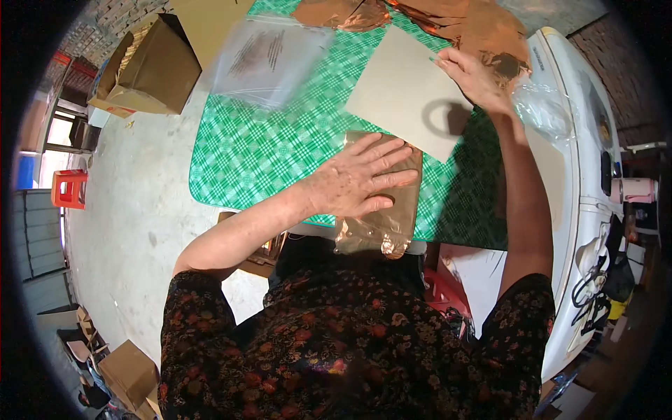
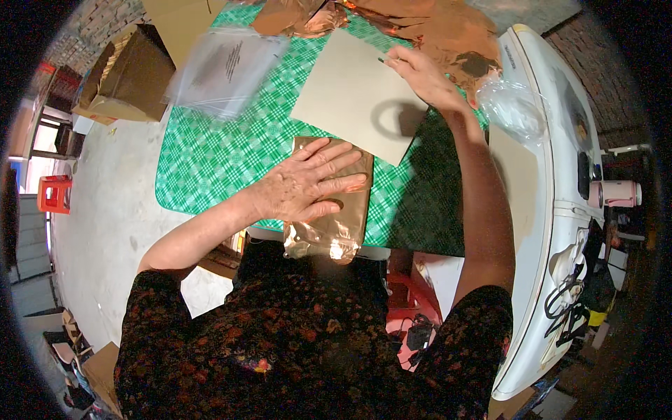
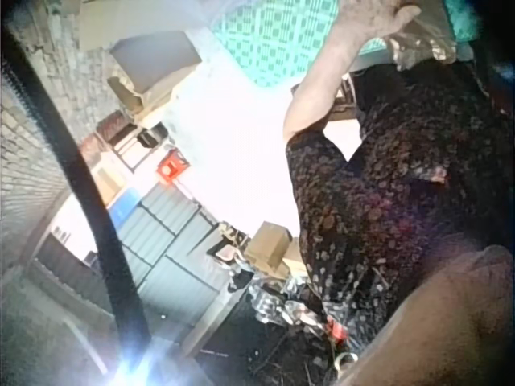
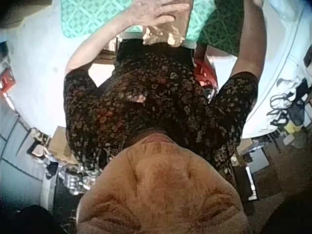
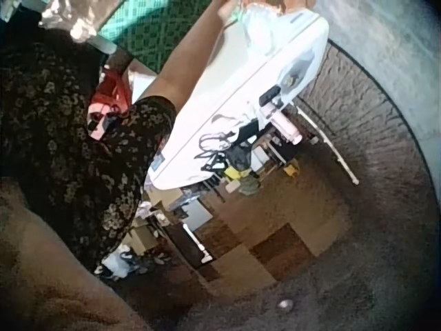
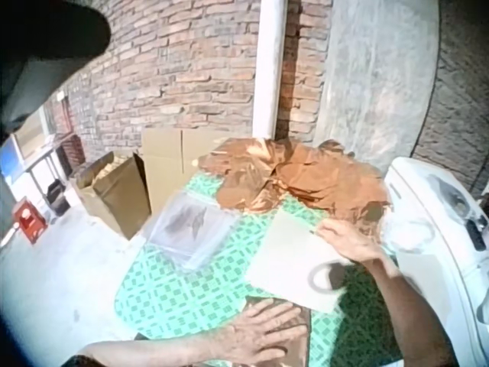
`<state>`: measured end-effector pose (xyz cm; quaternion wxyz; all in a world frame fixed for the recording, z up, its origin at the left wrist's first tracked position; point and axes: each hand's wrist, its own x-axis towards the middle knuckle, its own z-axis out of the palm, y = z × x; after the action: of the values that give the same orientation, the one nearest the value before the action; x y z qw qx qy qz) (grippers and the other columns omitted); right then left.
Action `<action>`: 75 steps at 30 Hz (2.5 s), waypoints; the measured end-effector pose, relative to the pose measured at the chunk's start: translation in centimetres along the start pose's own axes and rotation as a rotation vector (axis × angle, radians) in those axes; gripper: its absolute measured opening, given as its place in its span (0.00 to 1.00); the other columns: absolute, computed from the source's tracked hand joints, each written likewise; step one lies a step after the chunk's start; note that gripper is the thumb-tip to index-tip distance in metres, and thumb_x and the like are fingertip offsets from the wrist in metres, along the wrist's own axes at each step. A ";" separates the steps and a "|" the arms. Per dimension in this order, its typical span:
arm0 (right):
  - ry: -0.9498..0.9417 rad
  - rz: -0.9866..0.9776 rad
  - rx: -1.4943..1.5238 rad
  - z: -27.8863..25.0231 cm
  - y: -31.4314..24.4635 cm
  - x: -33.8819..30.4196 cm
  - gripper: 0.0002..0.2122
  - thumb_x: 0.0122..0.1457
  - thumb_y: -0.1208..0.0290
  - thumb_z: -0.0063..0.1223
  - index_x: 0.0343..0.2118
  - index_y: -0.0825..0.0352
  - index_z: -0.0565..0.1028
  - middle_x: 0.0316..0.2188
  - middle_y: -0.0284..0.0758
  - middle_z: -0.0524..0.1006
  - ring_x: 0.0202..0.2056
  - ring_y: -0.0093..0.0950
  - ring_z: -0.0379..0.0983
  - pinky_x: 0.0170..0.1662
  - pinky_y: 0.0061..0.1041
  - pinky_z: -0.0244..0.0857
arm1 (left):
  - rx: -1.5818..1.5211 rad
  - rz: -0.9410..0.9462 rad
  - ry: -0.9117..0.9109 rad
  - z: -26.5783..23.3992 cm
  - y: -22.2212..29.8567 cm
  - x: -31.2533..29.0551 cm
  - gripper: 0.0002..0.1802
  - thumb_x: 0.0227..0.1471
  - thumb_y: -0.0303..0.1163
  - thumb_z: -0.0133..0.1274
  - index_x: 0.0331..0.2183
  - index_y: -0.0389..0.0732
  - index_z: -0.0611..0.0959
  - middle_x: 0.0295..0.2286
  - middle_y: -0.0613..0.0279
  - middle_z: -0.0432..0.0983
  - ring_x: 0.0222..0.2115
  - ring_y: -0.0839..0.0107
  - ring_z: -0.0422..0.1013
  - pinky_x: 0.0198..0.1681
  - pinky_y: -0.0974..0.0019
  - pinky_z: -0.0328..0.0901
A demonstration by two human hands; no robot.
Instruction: The person wraps products by hand using packaging paper and plastic film, securing them with cardboard backing.
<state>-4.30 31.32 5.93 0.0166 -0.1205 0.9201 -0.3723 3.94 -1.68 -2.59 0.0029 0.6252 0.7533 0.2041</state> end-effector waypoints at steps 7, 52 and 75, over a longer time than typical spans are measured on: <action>0.010 0.007 -0.005 0.5 1.3 0.5 0.13 0.74 0.59 0.49 0.40 0.66 0.71 0.31 0.24 0.64 0.36 0.18 0.60 0.42 0.23 0.59 | -0.013 0.024 0.018 -0.4 0.1 0.2 0.39 0.64 0.55 0.53 0.71 0.56 0.64 0.72 0.54 0.51 0.73 0.51 0.47 0.76 0.43 0.41; 0.104 -0.367 -0.479 11.5 -0.7 -3.1 0.06 0.70 0.69 0.51 0.46 0.62 0.74 0.38 0.35 0.78 0.46 0.36 0.76 0.49 0.37 0.65 | -0.006 -0.031 0.173 -1.0 -0.1 2.1 0.19 0.59 0.33 0.59 0.51 0.43 0.84 0.54 0.61 0.77 0.58 0.59 0.68 0.61 0.55 0.65; 0.137 -0.152 -0.467 16.5 -7.4 -15.3 0.40 0.67 0.47 0.53 0.72 0.71 0.55 0.73 0.50 0.56 0.76 0.46 0.45 0.76 0.51 0.36 | 0.361 -0.240 0.173 1.7 -1.4 1.4 0.27 0.66 0.46 0.48 0.64 0.53 0.73 0.67 0.61 0.63 0.69 0.46 0.54 0.67 0.26 0.47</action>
<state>14.12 18.51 -1.82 -0.1019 -0.1643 0.9685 -0.1573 2.76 -0.02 -4.19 -0.1494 0.5017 0.8439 0.1172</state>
